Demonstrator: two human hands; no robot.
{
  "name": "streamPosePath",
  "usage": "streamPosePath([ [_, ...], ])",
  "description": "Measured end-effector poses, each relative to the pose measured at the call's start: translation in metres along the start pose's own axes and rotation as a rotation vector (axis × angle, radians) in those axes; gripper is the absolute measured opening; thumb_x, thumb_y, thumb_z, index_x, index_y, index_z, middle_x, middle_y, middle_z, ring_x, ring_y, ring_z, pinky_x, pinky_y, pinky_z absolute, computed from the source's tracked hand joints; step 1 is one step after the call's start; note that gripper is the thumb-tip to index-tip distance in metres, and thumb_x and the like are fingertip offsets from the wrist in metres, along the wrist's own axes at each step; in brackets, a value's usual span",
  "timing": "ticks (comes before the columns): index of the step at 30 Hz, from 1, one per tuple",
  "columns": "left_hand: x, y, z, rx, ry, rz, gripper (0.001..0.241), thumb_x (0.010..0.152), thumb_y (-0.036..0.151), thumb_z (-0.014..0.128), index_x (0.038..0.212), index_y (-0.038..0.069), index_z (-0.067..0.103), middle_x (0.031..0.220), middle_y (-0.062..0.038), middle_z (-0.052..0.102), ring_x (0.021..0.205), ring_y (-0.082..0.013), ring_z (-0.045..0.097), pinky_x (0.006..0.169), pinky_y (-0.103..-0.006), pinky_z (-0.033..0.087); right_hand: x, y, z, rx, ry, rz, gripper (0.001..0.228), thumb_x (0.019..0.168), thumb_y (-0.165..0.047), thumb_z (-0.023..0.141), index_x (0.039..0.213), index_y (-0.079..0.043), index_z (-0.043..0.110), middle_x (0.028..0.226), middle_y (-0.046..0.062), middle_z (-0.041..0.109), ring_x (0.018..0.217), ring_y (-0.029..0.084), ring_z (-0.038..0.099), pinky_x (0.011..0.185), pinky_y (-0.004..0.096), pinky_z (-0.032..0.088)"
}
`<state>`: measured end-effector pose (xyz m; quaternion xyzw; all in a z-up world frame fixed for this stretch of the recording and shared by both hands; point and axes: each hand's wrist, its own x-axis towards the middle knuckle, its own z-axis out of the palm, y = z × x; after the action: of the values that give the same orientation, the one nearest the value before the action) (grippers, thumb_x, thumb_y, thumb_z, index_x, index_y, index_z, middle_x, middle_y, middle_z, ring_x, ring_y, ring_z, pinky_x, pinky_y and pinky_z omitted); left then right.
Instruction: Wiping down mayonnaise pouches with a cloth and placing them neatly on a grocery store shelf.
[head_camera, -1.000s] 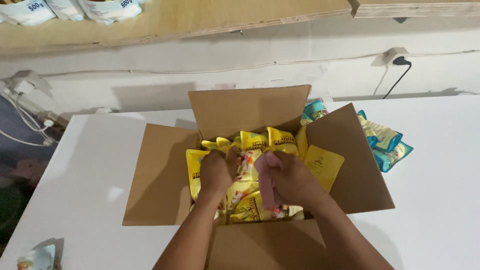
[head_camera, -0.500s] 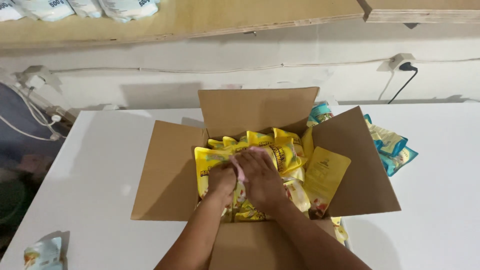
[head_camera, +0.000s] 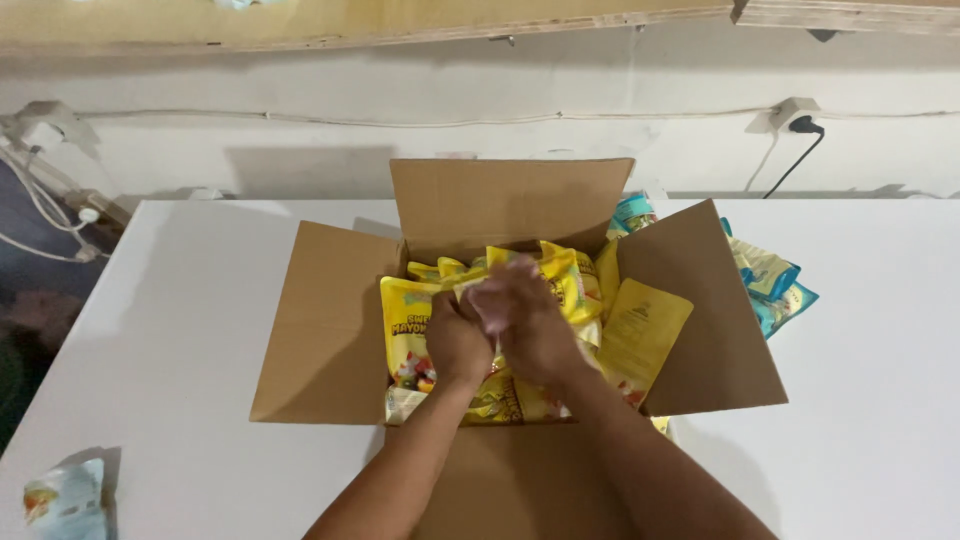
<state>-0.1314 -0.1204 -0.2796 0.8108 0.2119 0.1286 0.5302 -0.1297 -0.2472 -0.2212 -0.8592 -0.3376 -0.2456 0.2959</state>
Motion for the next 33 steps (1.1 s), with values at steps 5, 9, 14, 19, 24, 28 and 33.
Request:
streamPosePath([
  [5,-0.012,0.01,-0.017,-0.11,0.232,0.163,0.025,0.104,0.026,0.057,0.103,0.001,0.059,0.078,-0.02,0.068,0.07,-0.0344,0.067,0.065,-0.0428,0.05,-0.018,-0.004,0.027,0.584,0.036,0.37,0.031,0.091,-0.001,0.054,0.121,-0.004,0.062,0.116,0.014,0.069,0.108,0.026,0.067,0.094,0.038,0.054],
  [9,-0.016,-0.003,-0.019,-0.203,0.248,0.345,0.019,0.108,0.02,0.053,0.105,0.003,0.059,0.083,-0.016,0.067,0.073,-0.0262,0.063,0.069,-0.0373,0.052,0.005,-0.033,0.011,0.907,0.097,0.617,0.03,0.092,-0.001,0.059,0.12,-0.005,0.052,0.103,0.014,0.065,0.093,0.023,0.065,0.08,0.033,0.055],
  [14,-0.012,-0.003,-0.032,-0.442,0.172,0.462,0.017,0.105,0.018,0.059,0.108,0.001,0.062,0.095,-0.013,0.07,0.088,-0.0191,0.063,0.078,-0.0364,0.053,0.023,-0.037,0.017,0.313,0.05,0.375,0.034,0.088,-0.012,0.069,0.118,-0.011,0.053,0.104,0.015,0.068,0.094,0.033,0.069,0.078,0.043,0.057],
  [19,0.003,-0.034,-0.045,-0.263,0.184,0.246,0.023,0.107,0.022,0.054,0.101,0.003,0.065,0.083,-0.01,0.071,0.073,-0.0195,0.064,0.07,-0.0346,0.053,0.011,0.032,0.051,-0.23,-0.203,0.465,0.023,0.092,-0.03,0.065,0.112,-0.021,0.059,0.101,0.012,0.07,0.088,0.037,0.072,0.074,0.052,0.057],
  [24,0.0,-0.017,-0.051,-0.242,0.256,0.184,0.026,0.105,0.024,0.053,0.1,0.003,0.067,0.087,-0.013,0.074,0.078,-0.0247,0.071,0.073,-0.0378,0.054,0.031,0.063,0.047,-0.271,-0.13,0.721,0.034,0.094,-0.031,0.061,0.124,-0.017,0.057,0.097,0.019,0.071,0.084,0.043,0.07,0.07,0.057,0.055],
  [28,-0.009,-0.009,-0.046,-0.217,0.263,0.153,0.024,0.099,0.024,0.064,0.101,0.0,0.066,0.087,-0.015,0.073,0.077,-0.027,0.07,0.071,-0.0397,0.054,0.035,0.016,0.054,0.121,-0.046,0.604,0.033,0.101,-0.032,0.055,0.128,-0.012,0.057,0.099,0.019,0.074,0.091,0.041,0.071,0.075,0.053,0.056],
  [33,-0.01,-0.03,-0.039,-0.24,0.283,0.188,0.023,0.105,0.021,0.052,0.104,0.002,0.065,0.087,-0.014,0.073,0.076,-0.0219,0.069,0.07,-0.0359,0.054,0.034,-0.024,0.045,-0.077,-0.32,0.381,0.035,0.089,-0.046,0.068,0.101,-0.014,0.064,0.097,0.012,0.075,0.093,0.032,0.073,0.081,0.047,0.057],
])
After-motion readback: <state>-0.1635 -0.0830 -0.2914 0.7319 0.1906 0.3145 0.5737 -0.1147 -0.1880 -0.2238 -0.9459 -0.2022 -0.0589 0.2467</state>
